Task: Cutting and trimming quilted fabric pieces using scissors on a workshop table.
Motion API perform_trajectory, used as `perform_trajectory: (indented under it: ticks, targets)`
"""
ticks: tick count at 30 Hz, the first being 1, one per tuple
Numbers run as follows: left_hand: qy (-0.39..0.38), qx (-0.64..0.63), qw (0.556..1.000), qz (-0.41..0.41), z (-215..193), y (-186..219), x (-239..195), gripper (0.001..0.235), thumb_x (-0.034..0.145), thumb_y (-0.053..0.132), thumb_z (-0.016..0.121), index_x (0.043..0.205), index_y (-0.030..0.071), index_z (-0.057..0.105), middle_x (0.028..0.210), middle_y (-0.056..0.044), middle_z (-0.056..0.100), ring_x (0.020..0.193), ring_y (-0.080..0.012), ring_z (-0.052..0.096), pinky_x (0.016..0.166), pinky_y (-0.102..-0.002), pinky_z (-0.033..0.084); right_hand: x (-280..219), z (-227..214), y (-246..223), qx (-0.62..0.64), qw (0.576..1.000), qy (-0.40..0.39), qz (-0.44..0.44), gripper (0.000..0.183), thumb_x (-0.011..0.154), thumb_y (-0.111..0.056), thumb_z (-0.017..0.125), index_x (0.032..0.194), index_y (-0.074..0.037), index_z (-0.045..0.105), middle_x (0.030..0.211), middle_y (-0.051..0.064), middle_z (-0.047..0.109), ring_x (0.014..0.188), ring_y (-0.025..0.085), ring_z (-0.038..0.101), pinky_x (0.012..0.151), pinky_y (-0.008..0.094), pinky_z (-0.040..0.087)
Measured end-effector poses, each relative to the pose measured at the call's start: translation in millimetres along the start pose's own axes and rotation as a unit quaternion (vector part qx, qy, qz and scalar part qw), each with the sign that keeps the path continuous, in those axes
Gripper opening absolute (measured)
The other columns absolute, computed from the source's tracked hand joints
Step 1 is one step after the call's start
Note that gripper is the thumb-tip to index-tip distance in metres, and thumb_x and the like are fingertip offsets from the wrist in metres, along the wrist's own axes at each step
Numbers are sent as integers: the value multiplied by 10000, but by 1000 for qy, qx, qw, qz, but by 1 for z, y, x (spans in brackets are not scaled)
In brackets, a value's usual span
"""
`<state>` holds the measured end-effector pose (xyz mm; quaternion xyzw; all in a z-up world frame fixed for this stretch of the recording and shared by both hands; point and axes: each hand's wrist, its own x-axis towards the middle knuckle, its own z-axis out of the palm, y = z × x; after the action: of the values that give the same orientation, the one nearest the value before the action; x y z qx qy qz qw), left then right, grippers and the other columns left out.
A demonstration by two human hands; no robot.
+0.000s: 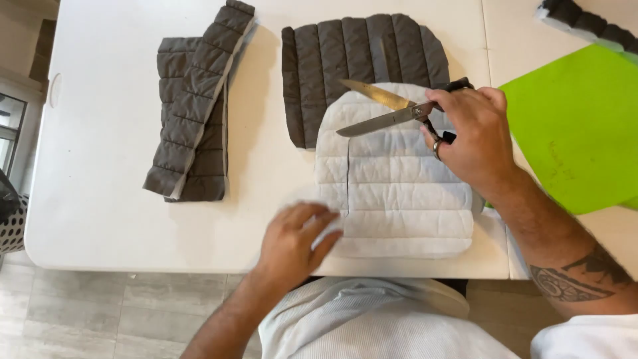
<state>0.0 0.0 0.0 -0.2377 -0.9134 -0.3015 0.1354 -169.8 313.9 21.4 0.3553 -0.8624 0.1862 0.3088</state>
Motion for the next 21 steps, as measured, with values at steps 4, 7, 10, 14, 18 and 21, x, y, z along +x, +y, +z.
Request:
perform_trajectory:
  ticks: [4, 7, 10, 14, 18, 21]
  targets:
    - [2, 76, 997, 30, 12, -4, 22, 558, 851, 479, 763, 1249, 93, 702, 1409, -159, 584, 1343, -362, 552, 1039, -485, 461, -11, -9, -14, 81, 996, 6, 39, 469, 848, -185, 885, 1256, -29, 715, 1032, 104, 727, 957, 300, 711, 955, 440, 514]
    - [-59, 93, 994, 22, -1, 16, 8, 462, 791, 347, 831, 1142, 63, 736, 1344, -157, 623, 1359, -371, 531, 1062, -481, 428, -24, -35, -32, 235, 957, -73, 151, 447, 783, -84, 879, 1188, 16, 717, 902, 146, 722, 842, 304, 728, 844, 387, 564]
    - [-109, 92, 990, 12, -21, 18, -1, 402, 797, 242, 859, 1120, 39, 730, 1456, -161, 562, 1397, -376, 489, 1044, -505, 432, -34, -52, -33, 253, 909, -193, 269, 687, 621, -186, 970, 1227, 12, 714, 1023, 105, 773, 835, 151, 692, 879, 286, 553]
    - [-69, 57, 996, 21, -42, 6, 14, 234, 843, 158, 838, 1031, 45, 758, 1157, -120, 705, 1104, -309, 633, 871, -465, 493, -40, -73, -38, 201, 860, -356, 305, 748, 579, -241, 974, 1276, -155, 714, 1019, -11, 779, 825, 125, 716, 855, 258, 538]
    - [-25, 30, 996, 76, -42, -31, 61, 70, 923, 31, 787, 875, 2, 744, 870, -96, 670, 768, -288, 591, 628, -425, 465, -39, -75, -49, 106, 816, -525, 218, 836, 654, -224, 832, 1439, -341, 567, 1169, -117, 699, 940, 135, 727, 789, 328, 568]
    - [-77, -1, 987, 139, -21, -57, 98, 39, 878, 32, 830, 883, 22, 792, 808, -77, 659, 727, -267, 605, 641, -408, 522, -67, -61, -51, 148, 865, -465, 116, 775, 704, -251, 797, 1439, -212, 556, 1134, -3, 652, 965, 206, 694, 800, 361, 567]
